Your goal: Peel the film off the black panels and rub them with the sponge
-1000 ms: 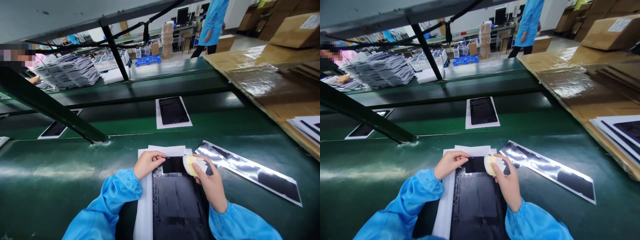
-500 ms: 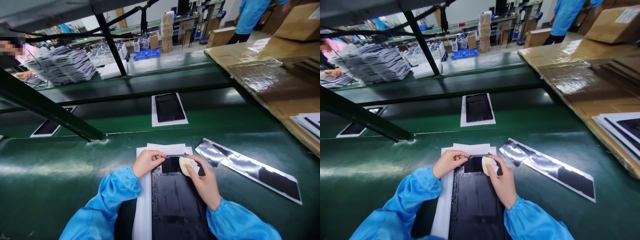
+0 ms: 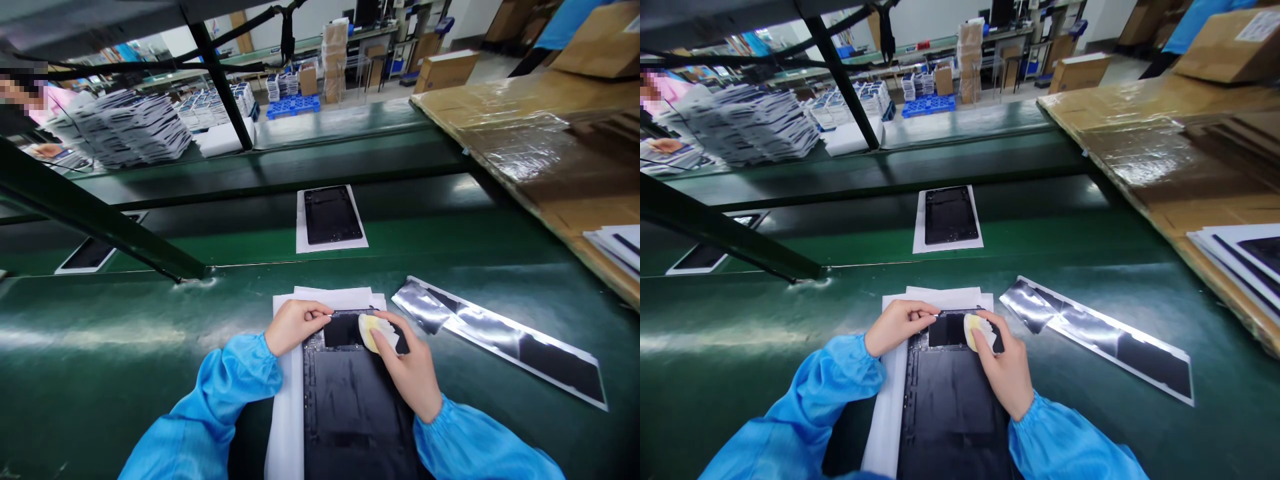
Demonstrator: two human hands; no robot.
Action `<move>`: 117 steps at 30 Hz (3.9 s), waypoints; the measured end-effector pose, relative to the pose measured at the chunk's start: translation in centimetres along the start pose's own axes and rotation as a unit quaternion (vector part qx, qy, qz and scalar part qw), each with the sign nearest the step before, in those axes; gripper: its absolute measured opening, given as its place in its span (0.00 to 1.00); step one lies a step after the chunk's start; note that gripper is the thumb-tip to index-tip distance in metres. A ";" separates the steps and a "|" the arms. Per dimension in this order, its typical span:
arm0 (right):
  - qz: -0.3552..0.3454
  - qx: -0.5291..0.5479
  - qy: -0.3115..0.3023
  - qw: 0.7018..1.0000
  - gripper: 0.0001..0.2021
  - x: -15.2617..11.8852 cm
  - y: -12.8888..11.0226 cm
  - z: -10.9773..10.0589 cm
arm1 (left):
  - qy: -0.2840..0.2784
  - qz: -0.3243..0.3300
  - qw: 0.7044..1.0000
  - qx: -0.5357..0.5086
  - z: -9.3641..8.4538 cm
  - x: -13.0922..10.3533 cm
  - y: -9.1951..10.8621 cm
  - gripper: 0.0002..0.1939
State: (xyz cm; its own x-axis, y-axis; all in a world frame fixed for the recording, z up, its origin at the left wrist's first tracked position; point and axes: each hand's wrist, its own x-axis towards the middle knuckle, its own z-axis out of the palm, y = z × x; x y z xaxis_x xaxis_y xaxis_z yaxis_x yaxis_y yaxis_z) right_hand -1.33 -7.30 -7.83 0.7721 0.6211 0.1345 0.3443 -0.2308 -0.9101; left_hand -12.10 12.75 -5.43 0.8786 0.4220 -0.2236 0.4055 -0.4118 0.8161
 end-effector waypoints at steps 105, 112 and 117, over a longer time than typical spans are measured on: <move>-0.019 -0.049 -0.008 0.999 0.14 0.0 0.0 0.2 | 0.038 0.301 0.823 0.481 0.6 -3.2 -0.6 0.10; -0.033 -0.057 -0.002 0.998 0.12 -0.1 0.1 0.4 | 0.009 0.289 0.846 0.449 0.3 -4.4 -1.1 0.18; -0.057 -0.087 0.001 0.995 0.12 0.1 -0.1 0.1 | -0.026 0.315 0.852 0.417 0.0 -4.9 -1.5 0.19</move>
State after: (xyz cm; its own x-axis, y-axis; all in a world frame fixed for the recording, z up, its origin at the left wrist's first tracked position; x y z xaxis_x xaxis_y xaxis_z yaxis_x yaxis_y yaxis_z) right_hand -1.35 -7.16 -7.72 0.7230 0.6498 0.2345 0.5175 -0.2846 -0.8070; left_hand -17.03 11.33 -5.59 0.9895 -0.1217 0.0778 -0.1308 -0.9834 0.1256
